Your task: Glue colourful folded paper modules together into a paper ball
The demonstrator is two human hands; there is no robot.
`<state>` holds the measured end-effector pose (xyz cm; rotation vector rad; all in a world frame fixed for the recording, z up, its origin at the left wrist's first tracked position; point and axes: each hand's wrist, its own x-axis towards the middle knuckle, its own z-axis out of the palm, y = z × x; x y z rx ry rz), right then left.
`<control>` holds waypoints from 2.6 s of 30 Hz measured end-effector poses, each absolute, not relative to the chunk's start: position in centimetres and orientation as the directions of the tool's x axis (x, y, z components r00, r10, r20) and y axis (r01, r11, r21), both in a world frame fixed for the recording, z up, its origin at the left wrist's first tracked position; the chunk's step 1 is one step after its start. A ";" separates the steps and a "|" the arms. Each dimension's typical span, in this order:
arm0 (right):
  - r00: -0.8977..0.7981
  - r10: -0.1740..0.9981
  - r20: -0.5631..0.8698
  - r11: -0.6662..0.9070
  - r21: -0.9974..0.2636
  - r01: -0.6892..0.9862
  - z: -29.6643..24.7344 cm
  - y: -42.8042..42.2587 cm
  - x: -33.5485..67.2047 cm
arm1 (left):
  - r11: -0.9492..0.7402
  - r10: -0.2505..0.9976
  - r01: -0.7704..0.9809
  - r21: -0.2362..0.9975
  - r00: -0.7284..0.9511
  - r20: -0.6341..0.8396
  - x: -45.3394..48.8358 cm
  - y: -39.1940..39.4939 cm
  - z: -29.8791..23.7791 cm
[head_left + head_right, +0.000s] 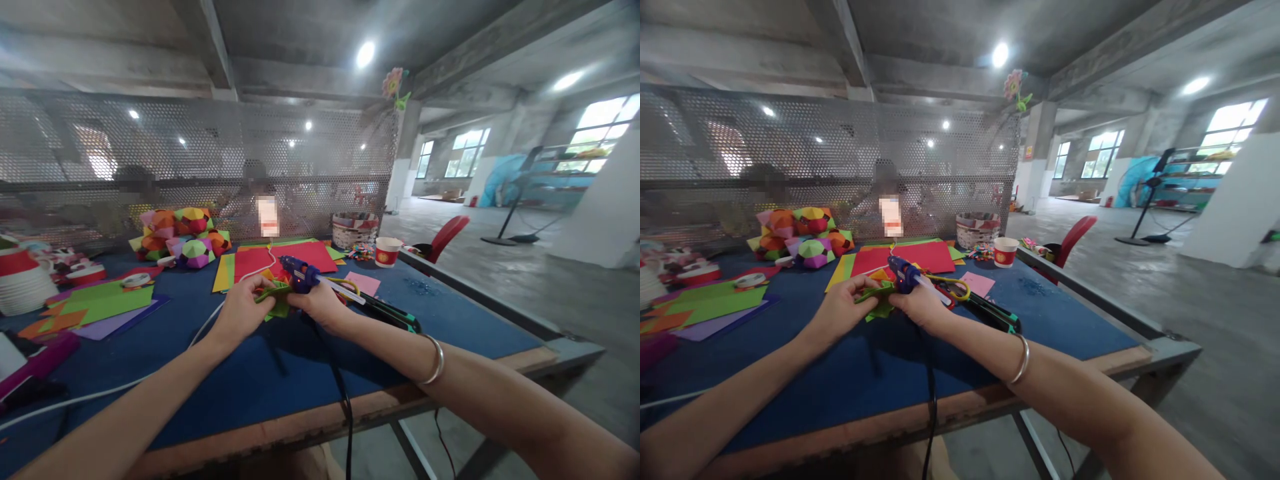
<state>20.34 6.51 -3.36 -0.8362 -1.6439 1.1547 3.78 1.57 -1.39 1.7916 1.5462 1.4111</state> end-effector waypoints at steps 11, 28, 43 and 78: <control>-0.433 0.855 0.286 0.270 -0.958 -0.098 -3.5 6.1 20.1 | -0.275 0.893 0.422 0.864 -0.222 0.392 4.3 1.2 -0.1; -0.430 0.849 0.306 0.277 -0.952 -0.128 -3.3 5.9 20.1 | -0.295 0.881 0.373 0.880 -0.250 0.402 5.0 0.9 -0.3; -0.306 0.878 0.368 0.433 -0.883 0.180 -1.9 5.5 20.9 | -0.358 0.886 0.538 0.763 -0.062 0.459 4.4 1.4 -1.4; -0.254 0.867 0.428 0.441 -0.898 -0.009 -2.3 6.2 20.7 | -0.340 0.890 0.278 0.898 -0.213 0.403 4.3 1.9 -1.6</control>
